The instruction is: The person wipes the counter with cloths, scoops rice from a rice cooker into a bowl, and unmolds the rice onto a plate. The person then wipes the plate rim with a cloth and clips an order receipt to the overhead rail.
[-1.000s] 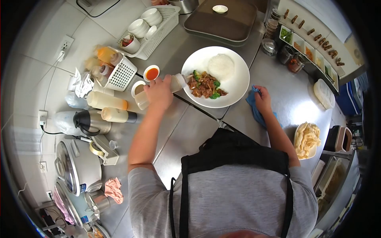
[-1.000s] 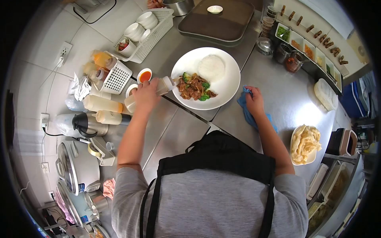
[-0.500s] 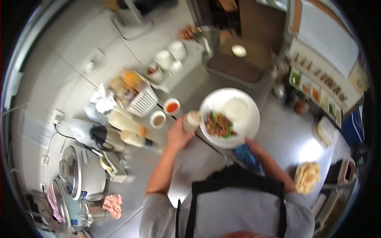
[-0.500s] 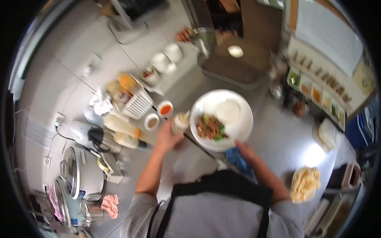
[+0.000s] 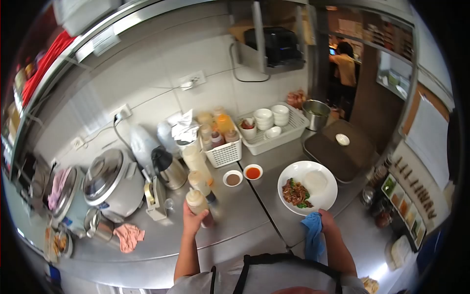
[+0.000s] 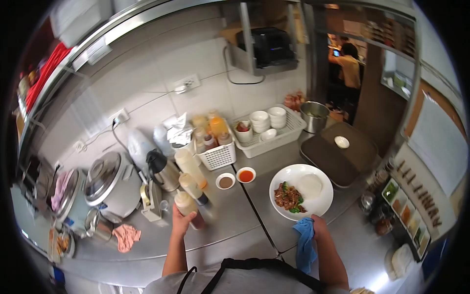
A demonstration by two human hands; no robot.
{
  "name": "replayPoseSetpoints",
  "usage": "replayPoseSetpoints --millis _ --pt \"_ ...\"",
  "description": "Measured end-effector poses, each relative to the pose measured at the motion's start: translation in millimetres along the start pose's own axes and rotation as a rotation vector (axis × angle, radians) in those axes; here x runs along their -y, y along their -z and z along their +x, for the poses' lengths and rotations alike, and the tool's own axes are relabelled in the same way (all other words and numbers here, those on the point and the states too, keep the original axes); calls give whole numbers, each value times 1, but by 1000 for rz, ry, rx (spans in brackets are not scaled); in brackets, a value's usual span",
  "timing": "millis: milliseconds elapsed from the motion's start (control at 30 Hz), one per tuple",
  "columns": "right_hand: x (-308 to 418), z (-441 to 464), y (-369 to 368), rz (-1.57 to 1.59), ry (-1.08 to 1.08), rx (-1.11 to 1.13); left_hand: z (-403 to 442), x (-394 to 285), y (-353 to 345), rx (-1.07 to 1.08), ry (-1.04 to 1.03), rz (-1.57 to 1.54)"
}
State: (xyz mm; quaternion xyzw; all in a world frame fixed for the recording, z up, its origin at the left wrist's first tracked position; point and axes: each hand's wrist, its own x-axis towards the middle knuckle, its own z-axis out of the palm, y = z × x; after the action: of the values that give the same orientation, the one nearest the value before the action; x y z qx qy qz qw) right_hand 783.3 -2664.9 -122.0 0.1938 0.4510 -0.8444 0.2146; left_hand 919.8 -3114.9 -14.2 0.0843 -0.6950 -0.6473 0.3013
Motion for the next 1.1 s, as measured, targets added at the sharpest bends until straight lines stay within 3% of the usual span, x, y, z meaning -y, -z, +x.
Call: replayPoseSetpoints --millis 200,300,367,433,533,633,733,833,867,900,933,967,1033,1067,1100 --pt "29 8 -25 -83 -58 -37 27 44 39 -491 -44 301" --pt "62 -16 -43 -606 89 -186 42 41 39 -624 -62 330" --pt "83 29 16 -1407 304 -241 57 57 40 -678 -102 339" --pt "87 19 35 -1454 670 -628 68 64 40 -693 -135 366" --pt "88 -14 35 -1598 646 -747 81 66 35 -688 -173 369" --pt "39 -31 34 -1765 430 -796 95 69 33 -677 -191 405" --pt "5 -28 43 -1656 615 -836 108 81 32 -673 -191 458" --pt "-26 -30 44 -1715 685 -792 111 89 50 -551 -238 492" --pt "-41 -25 51 -1650 881 -760 113 111 57 -763 -344 933" --pt "-41 -38 38 -1699 936 -676 109 95 54 -775 -384 906" --pt "-38 -52 21 -1717 948 -573 106 85 61 -692 -361 847" --pt "-46 -65 14 -1761 883 -585 113 111 81 -811 -424 1094" --pt "-45 -91 3 -1840 882 -369 108 94 90 -901 -507 1000" --pt "-52 -89 13 -1828 896 -257 112 92 93 -982 -312 1069" --pt "-45 -112 3 -1709 765 -291 116 82 95 -1012 -509 994"
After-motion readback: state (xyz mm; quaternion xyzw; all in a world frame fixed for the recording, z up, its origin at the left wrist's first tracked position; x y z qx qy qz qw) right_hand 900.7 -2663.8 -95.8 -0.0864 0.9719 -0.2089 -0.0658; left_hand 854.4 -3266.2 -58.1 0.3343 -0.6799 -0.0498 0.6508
